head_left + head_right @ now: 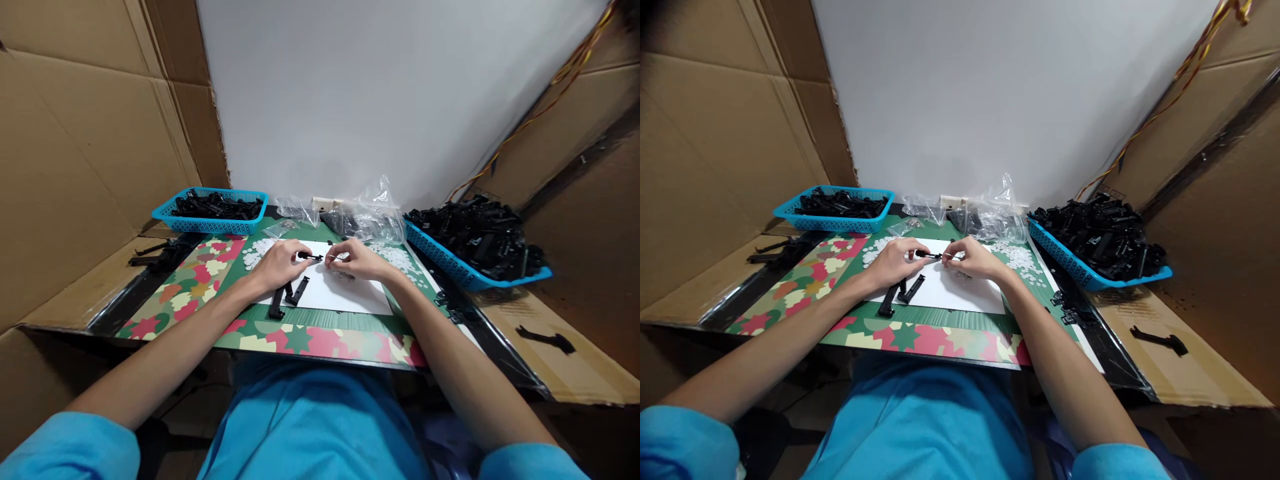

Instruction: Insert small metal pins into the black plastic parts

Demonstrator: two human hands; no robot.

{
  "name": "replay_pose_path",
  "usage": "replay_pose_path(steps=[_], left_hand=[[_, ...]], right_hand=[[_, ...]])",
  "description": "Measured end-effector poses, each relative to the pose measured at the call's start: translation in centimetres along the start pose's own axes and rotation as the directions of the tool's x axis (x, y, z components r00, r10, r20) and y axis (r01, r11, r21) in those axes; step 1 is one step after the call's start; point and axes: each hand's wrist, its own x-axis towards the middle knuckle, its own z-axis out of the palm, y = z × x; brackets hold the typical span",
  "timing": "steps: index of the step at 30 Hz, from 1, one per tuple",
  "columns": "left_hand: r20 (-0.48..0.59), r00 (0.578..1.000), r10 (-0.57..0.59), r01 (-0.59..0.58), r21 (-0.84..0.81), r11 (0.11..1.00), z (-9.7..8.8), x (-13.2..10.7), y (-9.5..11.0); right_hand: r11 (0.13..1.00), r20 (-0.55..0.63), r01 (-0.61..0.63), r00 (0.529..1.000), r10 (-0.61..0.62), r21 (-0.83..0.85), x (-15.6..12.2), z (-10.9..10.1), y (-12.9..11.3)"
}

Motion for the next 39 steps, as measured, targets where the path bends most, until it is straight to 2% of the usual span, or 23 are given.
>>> replay_pose_path(steps=[4,10,16,26,33,39], left_hand=[[0.003,1.000,-0.002,0.002,-0.002,1.000,0.1,0.0,-0.3],[0.001,1.000,0.004,-0.004,0.012,1.000,0.2,0.0,-0.6],[0.003,1.000,0.026,-0.026,0.028,0.999,0.1,0.1,-0.6],[0.014,1.000,0.012,-0.013,0.034,0.999,0.0,0.0,-0.4],[0.021,1.000,0.022,-0.022,0.017,1.000,0.0,0.0,-0.5],[0.023,0.999,0.030,-0.030,-0.006,1.000,0.1,-0.1,-0.6]], right_hand=[[0.999,-0.004,-0.034,0.999,0.034,0.015,0.0,-0.2,0.0],[0.998,-0.043,-0.020,0.999,0.022,0.054,0.1,-0.2,1.3],[0.998,0.022,-0.061,0.998,0.061,0.007,0.1,-0.3,2.3],[0.994,0.003,-0.067,0.998,0.067,-0.084,-0.4,-1.2,1.0],[0.998,0.061,-0.053,0.997,0.054,-0.023,-0.3,-0.8,1.3],[0.999,0.060,-0.032,0.998,0.033,-0.016,-0.2,-0.5,1.5]])
